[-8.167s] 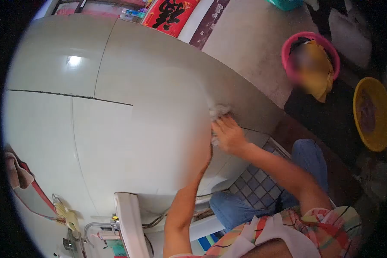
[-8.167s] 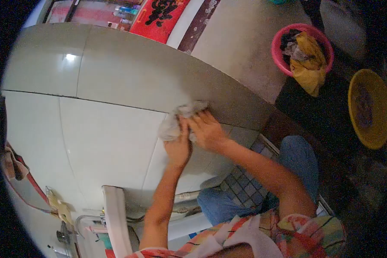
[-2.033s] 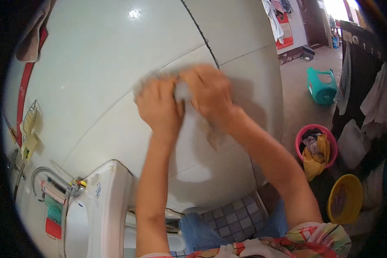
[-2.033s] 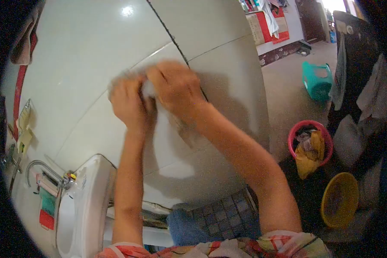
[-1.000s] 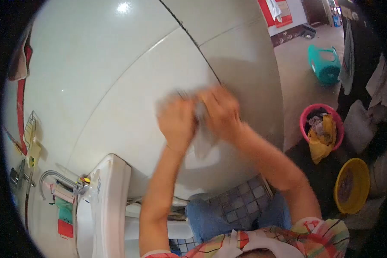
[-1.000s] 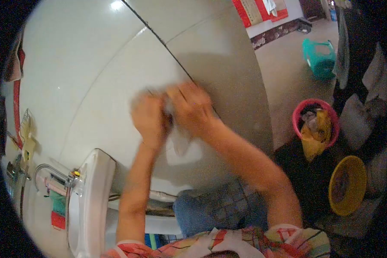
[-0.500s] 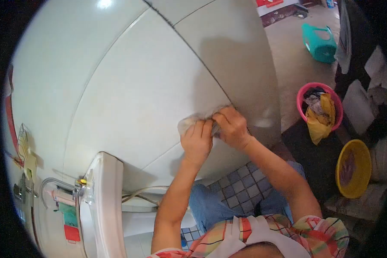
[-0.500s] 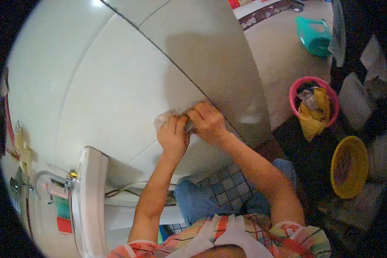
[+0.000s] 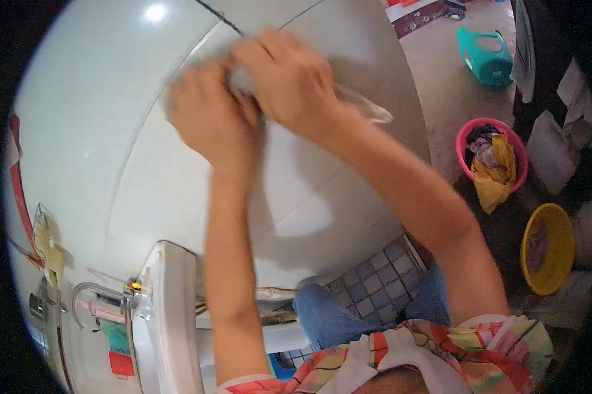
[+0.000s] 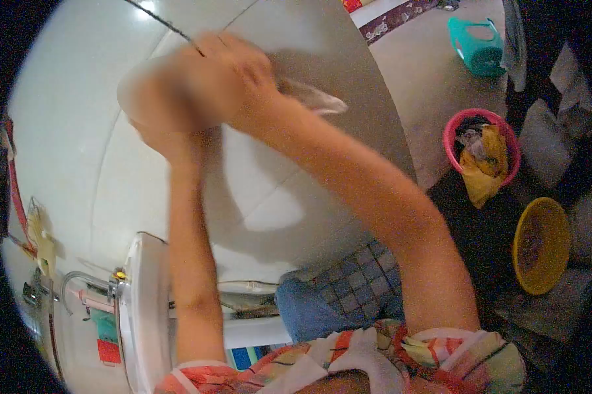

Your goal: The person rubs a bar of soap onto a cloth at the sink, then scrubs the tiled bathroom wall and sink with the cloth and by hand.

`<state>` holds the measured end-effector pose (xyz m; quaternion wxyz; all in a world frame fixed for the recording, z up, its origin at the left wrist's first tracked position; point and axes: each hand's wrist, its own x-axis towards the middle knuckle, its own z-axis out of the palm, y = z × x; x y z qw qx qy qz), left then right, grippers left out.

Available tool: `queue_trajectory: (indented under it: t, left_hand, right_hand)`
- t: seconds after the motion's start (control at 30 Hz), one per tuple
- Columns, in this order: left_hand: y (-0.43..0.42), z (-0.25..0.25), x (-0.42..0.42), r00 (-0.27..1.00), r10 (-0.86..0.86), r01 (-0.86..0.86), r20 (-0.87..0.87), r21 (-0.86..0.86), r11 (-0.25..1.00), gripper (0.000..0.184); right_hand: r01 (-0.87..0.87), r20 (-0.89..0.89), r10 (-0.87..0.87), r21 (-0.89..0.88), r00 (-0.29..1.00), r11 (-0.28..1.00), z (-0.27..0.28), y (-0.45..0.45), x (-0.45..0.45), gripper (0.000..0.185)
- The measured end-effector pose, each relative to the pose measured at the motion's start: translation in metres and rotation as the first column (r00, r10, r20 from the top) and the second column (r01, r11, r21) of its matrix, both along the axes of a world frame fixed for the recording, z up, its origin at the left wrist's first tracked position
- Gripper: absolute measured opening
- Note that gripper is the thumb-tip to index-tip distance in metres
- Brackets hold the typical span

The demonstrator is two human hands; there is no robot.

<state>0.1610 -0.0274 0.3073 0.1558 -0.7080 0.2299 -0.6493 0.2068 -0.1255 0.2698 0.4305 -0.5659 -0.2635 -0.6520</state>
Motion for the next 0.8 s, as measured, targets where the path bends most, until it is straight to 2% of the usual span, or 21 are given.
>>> queue_trajectory:
  t: [0.07, 0.1, 0.13, 0.17, 0.2, 0.3, 0.33, 0.4, 0.43, 0.47, 0.5, 0.53, 0.6, 0.63, 0.67, 0.77, 0.8]
  left_hand:
    - [0.008, -0.065, 0.002, 0.992, -0.057, 0.055, -0.113, -0.024, 0.998, 0.030]
    - [0.010, -0.106, -0.004, 0.929, 0.154, -0.170, -0.337, -0.021, 0.985, 0.024]
    - [0.014, -0.141, -0.009, 0.940, 0.132, -0.104, -0.313, 0.105, 0.989, 0.017]
    - [0.016, -0.172, -0.014, 0.909, 0.052, 0.000, -0.414, 0.126, 0.992, 0.014]
    - [0.006, -0.183, -0.025, 0.855, 0.038, 0.005, -0.516, 0.081, 0.997, 0.013]
    - [0.007, -0.167, -0.023, 0.867, 0.039, 0.041, -0.496, 0.150, 0.988, 0.013]
    - [0.011, -0.157, -0.018, 0.878, 0.025, 0.066, -0.477, 0.173, 0.983, 0.016]
    - [0.017, -0.118, -0.010, 0.924, 0.074, -0.002, -0.375, 0.191, 0.982, 0.022]
    - [0.018, -0.091, -0.004, 0.979, 0.015, 0.017, -0.203, 0.154, 0.988, 0.029]
    - [0.015, -0.057, -0.007, 0.989, 0.025, -0.002, -0.148, 0.149, 0.989, 0.032]
    - [0.018, -0.027, -0.006, 0.993, 0.041, -0.024, -0.109, 0.151, 0.988, 0.032]
    - [0.014, -0.003, -0.005, 0.999, 0.043, -0.040, -0.021, 0.146, 0.988, 0.031]
    - [0.012, 0.025, -0.002, 1.000, 0.027, -0.028, 0.009, 0.123, 0.992, 0.032]
    - [0.011, 0.026, 0.000, 0.999, 0.033, -0.036, 0.035, 0.090, 0.995, 0.032]
    - [0.012, 0.018, 0.000, 0.999, 0.034, -0.037, 0.029, 0.097, 0.995, 0.032]
    - [0.015, -0.045, 0.001, 0.995, -0.095, 0.097, -0.026, 0.091, 0.991, 0.038]
    - [0.018, -0.075, -0.005, 0.996, -0.011, 0.020, -0.086, 0.108, 0.994, 0.036]
  right_hand:
    - [-0.025, -0.034, 0.026, 0.035, 0.999, 0.999, -0.071, 0.004, -0.002, 0.017]
    - [-0.011, -0.105, 0.013, 0.015, 0.994, 1.000, -0.112, 0.001, -0.009, 0.019]
    - [-0.010, -0.219, 0.000, -0.046, 0.976, 0.999, -0.155, -0.003, -0.018, 0.021]
    - [-0.061, -0.283, 0.037, -0.077, 0.958, 0.995, -0.190, -0.007, -0.026, 0.021]
    - [-0.109, -0.349, 0.067, -0.101, 0.935, 0.989, -0.208, -0.012, -0.029, 0.022]
    - [-0.131, -0.434, 0.073, -0.107, 0.898, 0.986, -0.195, -0.014, -0.035, 0.020]
    - [-0.116, -0.345, 0.090, -0.055, 0.934, 0.992, -0.183, -0.011, -0.031, 0.019]
    - [-0.091, -0.217, 0.090, 0.006, 0.972, 0.996, -0.139, -0.001, -0.020, 0.018]
    - [-0.082, -0.176, 0.084, 0.017, 0.981, 0.996, -0.104, 0.002, -0.017, 0.017]
    - [-0.111, -0.080, 0.111, 0.010, 0.991, 0.994, -0.067, 0.001, -0.013, 0.016]
    - [-0.061, -0.002, 0.061, 0.034, 0.998, 0.998, -0.036, 0.005, -0.009, 0.013]
    - [-0.044, 0.049, 0.042, 0.050, 0.998, 0.998, -0.009, 0.008, -0.007, 0.013]
    - [-0.035, 0.037, 0.032, 0.067, 0.999, 0.997, 0.017, 0.009, -0.008, 0.014]
    - [-0.028, 0.028, 0.026, 0.076, 0.999, 0.997, 0.019, 0.010, -0.006, 0.014]
    - [-0.042, 0.110, 0.026, 0.147, 0.994, 0.988, 0.011, 0.012, -0.006, 0.021]
    - [-0.084, -0.082, 0.090, 0.080, 0.993, 0.993, -0.055, 0.014, -0.016, 0.019]
    - [-0.090, -0.139, 0.096, 0.049, 0.986, 0.995, -0.089, 0.014, -0.019, 0.021]
